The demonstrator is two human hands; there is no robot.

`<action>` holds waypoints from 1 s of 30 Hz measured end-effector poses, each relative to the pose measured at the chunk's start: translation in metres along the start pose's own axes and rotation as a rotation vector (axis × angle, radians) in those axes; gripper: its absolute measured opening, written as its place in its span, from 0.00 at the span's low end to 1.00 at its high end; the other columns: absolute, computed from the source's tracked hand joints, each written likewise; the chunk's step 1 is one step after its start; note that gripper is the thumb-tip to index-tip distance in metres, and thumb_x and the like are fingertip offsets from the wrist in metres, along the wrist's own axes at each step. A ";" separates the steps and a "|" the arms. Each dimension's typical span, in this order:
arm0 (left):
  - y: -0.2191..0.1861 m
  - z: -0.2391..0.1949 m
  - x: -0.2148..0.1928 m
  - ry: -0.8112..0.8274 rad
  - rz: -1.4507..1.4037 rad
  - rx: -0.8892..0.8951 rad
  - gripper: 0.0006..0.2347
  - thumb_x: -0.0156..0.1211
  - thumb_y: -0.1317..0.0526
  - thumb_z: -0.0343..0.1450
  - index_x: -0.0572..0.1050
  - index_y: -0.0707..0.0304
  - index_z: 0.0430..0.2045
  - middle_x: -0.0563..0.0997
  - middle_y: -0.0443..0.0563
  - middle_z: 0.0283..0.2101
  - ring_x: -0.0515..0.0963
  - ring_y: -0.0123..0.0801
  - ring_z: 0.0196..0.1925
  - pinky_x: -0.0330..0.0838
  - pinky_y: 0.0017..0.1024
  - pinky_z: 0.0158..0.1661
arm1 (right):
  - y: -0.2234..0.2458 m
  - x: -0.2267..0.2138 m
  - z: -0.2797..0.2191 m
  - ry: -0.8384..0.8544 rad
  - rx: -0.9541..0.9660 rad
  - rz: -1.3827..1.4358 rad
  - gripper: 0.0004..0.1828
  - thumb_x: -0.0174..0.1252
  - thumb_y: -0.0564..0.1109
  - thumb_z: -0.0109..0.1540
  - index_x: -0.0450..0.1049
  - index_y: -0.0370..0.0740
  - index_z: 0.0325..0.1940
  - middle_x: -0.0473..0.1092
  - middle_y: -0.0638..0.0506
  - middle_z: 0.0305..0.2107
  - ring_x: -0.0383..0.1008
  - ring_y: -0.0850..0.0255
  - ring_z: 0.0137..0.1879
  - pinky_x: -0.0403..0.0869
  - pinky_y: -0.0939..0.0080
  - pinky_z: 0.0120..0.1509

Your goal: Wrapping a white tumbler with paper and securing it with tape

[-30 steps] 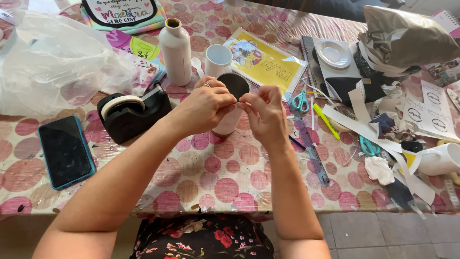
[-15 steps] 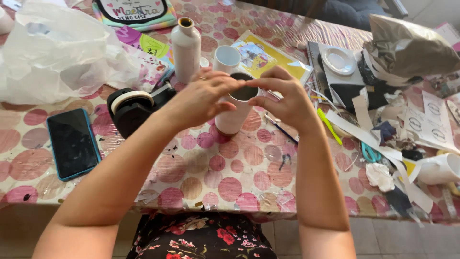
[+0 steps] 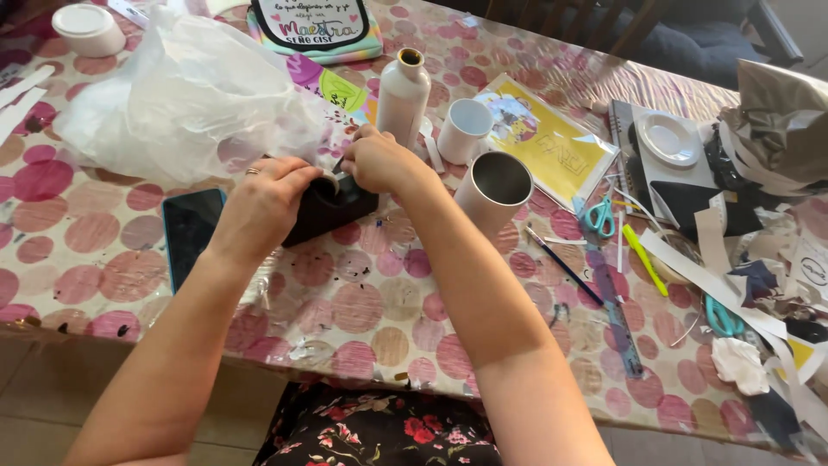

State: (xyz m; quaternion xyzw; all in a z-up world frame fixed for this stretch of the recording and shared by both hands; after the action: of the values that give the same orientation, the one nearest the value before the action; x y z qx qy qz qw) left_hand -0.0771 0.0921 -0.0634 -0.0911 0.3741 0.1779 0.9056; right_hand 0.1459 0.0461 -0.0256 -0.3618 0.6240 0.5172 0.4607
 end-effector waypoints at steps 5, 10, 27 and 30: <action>-0.013 0.016 -0.005 0.043 -0.025 0.017 0.11 0.54 0.62 0.74 0.81 0.37 0.43 0.80 0.34 0.46 0.79 0.35 0.51 0.74 0.30 0.51 | 0.003 -0.046 -0.002 0.113 0.084 -0.091 0.12 0.65 0.55 0.61 0.83 0.54 0.46 0.64 0.45 0.56 0.70 0.38 0.62 0.74 0.37 0.64; -0.018 0.024 0.045 0.009 -0.055 0.072 0.13 0.52 0.64 0.70 0.80 0.39 0.41 0.82 0.33 0.46 0.78 0.35 0.51 0.69 0.30 0.53 | -0.052 -0.029 0.022 0.031 0.101 -0.253 0.14 0.70 0.52 0.57 0.83 0.43 0.41 0.65 0.39 0.48 0.71 0.33 0.56 0.76 0.34 0.57; -0.023 0.041 0.035 0.428 0.111 0.053 0.31 0.49 0.63 0.65 0.62 0.63 0.69 0.86 0.58 0.41 0.82 0.50 0.52 0.66 0.46 0.61 | -0.031 0.025 -0.017 -0.550 0.201 -0.400 0.13 0.49 0.39 0.59 0.80 0.34 0.31 0.72 0.44 0.28 0.76 0.44 0.41 0.79 0.40 0.39; -0.056 0.060 0.011 0.161 -0.002 0.049 0.30 0.53 0.63 0.67 0.65 0.65 0.70 0.78 0.64 0.58 0.76 0.57 0.60 0.72 0.51 0.54 | 0.019 -0.021 -0.117 -0.942 0.019 -0.525 0.02 0.58 0.38 0.50 0.75 0.42 0.26 0.64 0.50 0.24 0.73 0.51 0.31 0.74 0.54 0.29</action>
State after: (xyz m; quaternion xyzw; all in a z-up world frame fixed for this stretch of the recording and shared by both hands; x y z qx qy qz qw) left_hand -0.0088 0.0614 -0.0270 -0.0834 0.4497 0.1600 0.8748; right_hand 0.1114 -0.0648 0.0053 -0.2301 0.2431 0.4852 0.8078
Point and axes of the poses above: each hand's wrist, its own z-axis towards the middle knuckle, its own x-axis out of the palm, y = z × x, the point moved 1 cm from there along z, towards the middle knuckle
